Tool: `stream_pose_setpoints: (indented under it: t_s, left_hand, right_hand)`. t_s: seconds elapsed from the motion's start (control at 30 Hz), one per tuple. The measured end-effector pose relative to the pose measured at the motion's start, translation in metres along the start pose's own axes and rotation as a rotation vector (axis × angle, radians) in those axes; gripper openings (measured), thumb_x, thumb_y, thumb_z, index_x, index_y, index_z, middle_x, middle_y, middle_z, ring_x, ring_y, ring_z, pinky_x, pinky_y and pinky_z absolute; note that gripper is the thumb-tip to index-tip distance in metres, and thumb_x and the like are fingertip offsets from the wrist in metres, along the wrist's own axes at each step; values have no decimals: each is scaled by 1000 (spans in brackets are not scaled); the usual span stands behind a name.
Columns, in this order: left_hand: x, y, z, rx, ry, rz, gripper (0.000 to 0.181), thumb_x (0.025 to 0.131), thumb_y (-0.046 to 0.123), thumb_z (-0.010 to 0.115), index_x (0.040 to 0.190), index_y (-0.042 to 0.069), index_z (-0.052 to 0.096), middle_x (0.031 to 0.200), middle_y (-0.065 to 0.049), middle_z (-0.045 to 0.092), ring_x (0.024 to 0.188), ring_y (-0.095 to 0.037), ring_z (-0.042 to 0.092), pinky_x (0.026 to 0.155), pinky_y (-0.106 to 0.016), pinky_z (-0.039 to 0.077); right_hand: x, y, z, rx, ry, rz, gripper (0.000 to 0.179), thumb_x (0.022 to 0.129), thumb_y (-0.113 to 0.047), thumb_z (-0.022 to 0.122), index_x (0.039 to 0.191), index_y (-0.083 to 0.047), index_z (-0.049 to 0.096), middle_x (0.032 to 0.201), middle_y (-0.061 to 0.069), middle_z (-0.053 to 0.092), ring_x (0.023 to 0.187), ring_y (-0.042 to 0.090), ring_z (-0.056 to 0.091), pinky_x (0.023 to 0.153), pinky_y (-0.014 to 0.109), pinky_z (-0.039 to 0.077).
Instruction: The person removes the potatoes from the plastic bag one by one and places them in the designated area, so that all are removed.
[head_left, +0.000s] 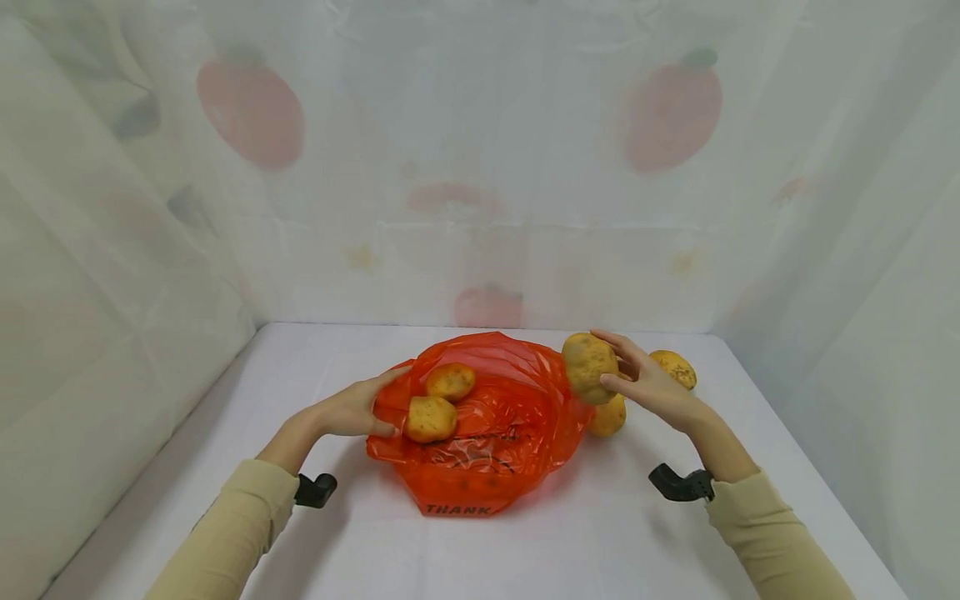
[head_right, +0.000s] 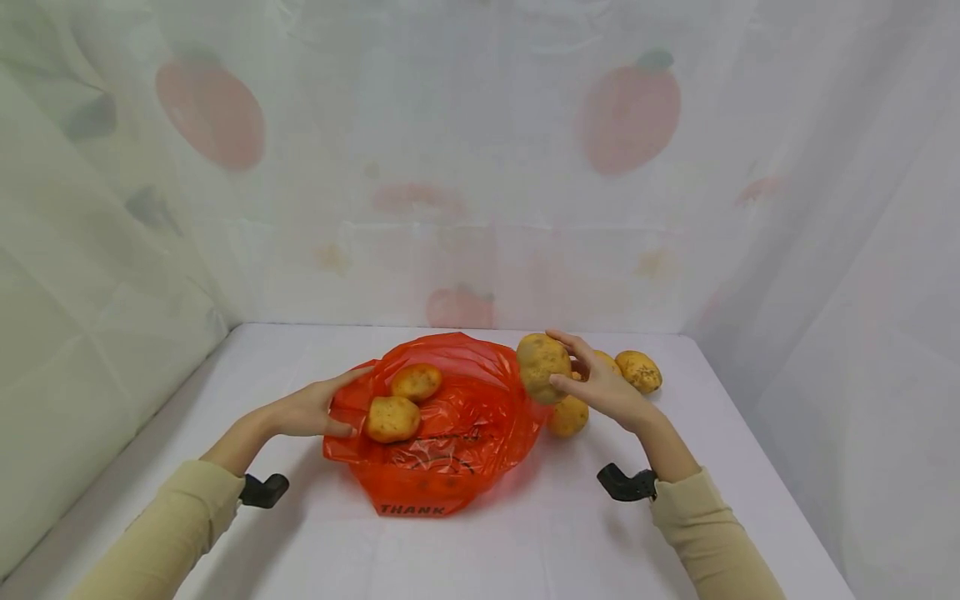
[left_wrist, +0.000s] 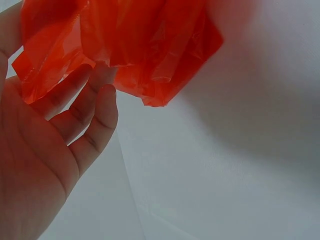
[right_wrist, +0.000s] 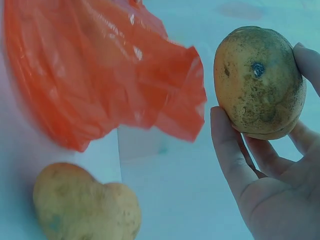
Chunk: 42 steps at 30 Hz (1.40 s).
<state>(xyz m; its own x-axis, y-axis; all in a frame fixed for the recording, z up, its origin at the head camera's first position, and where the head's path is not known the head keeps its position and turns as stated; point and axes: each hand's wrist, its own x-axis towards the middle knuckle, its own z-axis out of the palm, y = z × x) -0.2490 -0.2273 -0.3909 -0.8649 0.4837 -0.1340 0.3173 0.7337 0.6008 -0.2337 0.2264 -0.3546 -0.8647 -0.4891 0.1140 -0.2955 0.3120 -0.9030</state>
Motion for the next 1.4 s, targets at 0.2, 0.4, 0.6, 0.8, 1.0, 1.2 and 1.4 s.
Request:
stream_pose_setpoints:
  t_s: [0.2,0.4,0.6,0.8,1.0,1.2,1.4]
  left_hand:
    - [1,-1,0,3,1,2,90,74,22,74,147,24,21,144,-11,36,127,-32,37,101,-56,32]
    - [1,-1,0,0,0,6,90,74,22,74,147,24,21,144,-10,35,128,-32,37,102,-55,32]
    - [1,-1,0,13,0,-2,90,74,22,74,147,23,21,144,-11,35,128,-33,37,102,-56,31]
    - [1,1,0,13,2,-1,89,75,21,73,147,23,21,145,-11,34,129,-33,36,102,-57,30]
    - [0,2,0,5,3,-2,89,75,20,73,147,23,21,145,-11,35,129,-33,36,103,-56,30]
    - [0,2,0,12,5,5,89,75,20,73,147,22,22,144,-12,36,128,-33,37,102,-56,31]
    - [0,2,0,19,11,9,89,75,19,73,147,23,22,144,-11,36,128,-32,37,103,-54,30]
  right_hand:
    - [-8,11,-10,-4,37,38,61,93,-22,53,146,-29,22,145,13,26,128,41,32,94,52,42]
    - [-16,24,-18,-30,83,75,62,94,-24,53,146,-28,20,145,17,26,128,44,32,95,55,40]
    - [-22,38,-26,-55,127,77,62,94,-24,53,147,-25,21,141,18,31,125,43,36,92,46,43]
    - [-27,54,-31,-73,149,120,63,93,-26,53,147,-22,21,141,17,24,125,42,36,90,35,43]
    - [-31,70,-34,-82,168,173,65,93,-29,54,146,-16,20,144,22,20,126,43,32,91,38,43]
    - [-36,82,-37,-91,178,212,66,93,-32,54,147,-16,18,147,25,15,131,48,22,98,56,33]
    - [-39,92,-39,-102,171,235,69,93,-34,53,148,-19,15,148,27,14,130,50,23,97,60,33]
